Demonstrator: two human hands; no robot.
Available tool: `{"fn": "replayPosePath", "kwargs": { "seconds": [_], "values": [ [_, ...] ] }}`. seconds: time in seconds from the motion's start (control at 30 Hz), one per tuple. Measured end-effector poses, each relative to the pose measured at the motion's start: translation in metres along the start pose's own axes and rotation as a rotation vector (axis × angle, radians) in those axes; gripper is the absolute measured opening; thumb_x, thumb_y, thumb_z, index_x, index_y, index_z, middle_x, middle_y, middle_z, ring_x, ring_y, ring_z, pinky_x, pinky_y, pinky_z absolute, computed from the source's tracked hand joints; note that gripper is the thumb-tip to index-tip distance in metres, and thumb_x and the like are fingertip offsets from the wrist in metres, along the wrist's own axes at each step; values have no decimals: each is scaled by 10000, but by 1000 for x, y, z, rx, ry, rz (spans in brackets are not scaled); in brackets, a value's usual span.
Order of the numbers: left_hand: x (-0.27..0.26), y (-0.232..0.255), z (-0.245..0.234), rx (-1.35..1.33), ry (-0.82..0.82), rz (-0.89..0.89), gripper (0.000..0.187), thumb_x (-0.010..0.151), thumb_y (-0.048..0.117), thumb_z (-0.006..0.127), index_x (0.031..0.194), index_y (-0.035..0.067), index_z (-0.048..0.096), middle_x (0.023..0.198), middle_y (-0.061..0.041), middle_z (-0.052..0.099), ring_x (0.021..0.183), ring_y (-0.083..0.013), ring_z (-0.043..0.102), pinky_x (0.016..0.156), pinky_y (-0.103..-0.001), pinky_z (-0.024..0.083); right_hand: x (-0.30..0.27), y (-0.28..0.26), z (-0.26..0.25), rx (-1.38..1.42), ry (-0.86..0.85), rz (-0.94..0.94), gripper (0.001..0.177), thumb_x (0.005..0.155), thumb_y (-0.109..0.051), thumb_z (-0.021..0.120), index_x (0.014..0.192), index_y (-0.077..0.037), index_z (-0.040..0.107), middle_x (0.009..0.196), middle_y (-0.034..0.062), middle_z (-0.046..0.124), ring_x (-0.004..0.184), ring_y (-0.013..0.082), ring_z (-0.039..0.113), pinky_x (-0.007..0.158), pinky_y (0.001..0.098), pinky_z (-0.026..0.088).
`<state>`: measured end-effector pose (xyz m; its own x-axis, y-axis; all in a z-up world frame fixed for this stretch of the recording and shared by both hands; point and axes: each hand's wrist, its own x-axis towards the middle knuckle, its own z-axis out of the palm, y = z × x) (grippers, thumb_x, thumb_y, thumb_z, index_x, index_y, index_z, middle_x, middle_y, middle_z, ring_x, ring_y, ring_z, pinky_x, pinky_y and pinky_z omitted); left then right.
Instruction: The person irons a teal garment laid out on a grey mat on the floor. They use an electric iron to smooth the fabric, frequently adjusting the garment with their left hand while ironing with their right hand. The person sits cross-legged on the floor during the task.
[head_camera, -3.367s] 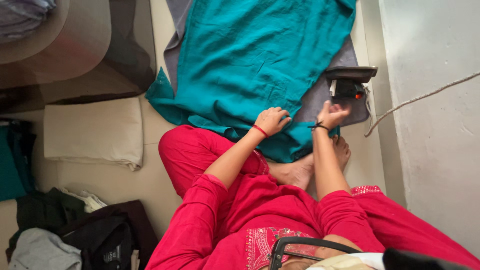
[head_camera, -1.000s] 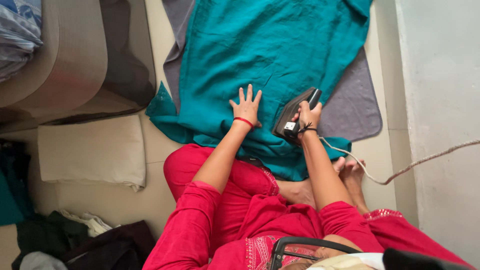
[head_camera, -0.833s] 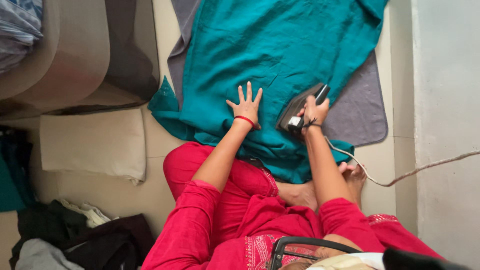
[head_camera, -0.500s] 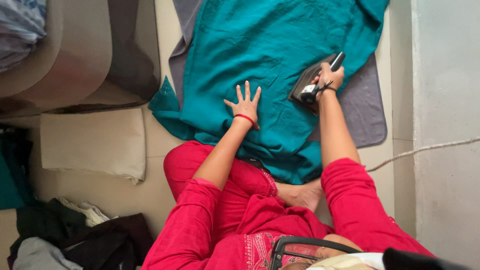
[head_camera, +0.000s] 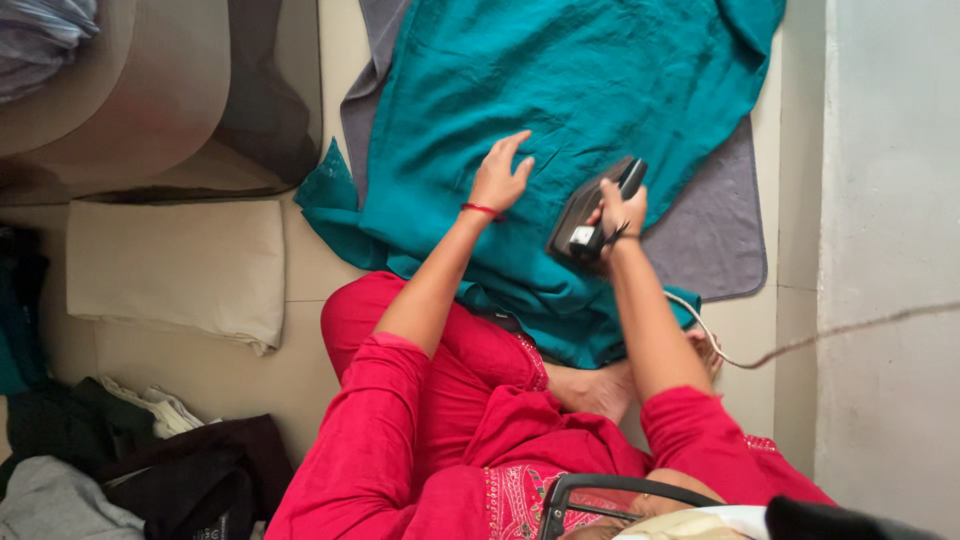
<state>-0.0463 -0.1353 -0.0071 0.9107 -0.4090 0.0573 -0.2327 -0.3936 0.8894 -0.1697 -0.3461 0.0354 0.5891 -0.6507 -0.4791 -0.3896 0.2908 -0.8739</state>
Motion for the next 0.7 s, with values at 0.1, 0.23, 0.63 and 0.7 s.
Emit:
{"fn": "replayPosePath", "kwargs": {
  "seconds": [0.1,0.23,0.63,0.7],
  "values": [
    [13,-3,1,-410,9,-236,434,1012,316,638,1415,159,615,1341,-107,698,1212,-211,683,968,-355,572,-30,-2,12,41,90,29,276,931,-179,723,1052,-91,491,678,26,531,434,124,520,370,317,466],
    [14,-6,-20,-677,-4,-585,422,1008,357,602,1375,151,622,1270,-46,691,1113,-180,659,848,-336,564,-25,-9,24,65,143,6,248,935,-166,709,1040,-70,506,679,29,544,426,131,525,368,320,467],
    [20,11,-44,-704,22,-579,463,953,389,677,1343,142,641,1249,-42,695,1076,-170,679,823,-321,565,125,-62,43,92,142,-31,257,904,-153,701,1030,-71,493,689,54,557,428,149,547,362,342,489],
    [20,14,-48,-692,47,-549,467,947,390,686,1340,140,643,1244,-40,698,1058,-167,686,810,-316,569,136,-66,40,127,97,-39,260,911,-148,707,1047,-73,499,710,53,557,453,138,554,391,331,503]
  ]
}}
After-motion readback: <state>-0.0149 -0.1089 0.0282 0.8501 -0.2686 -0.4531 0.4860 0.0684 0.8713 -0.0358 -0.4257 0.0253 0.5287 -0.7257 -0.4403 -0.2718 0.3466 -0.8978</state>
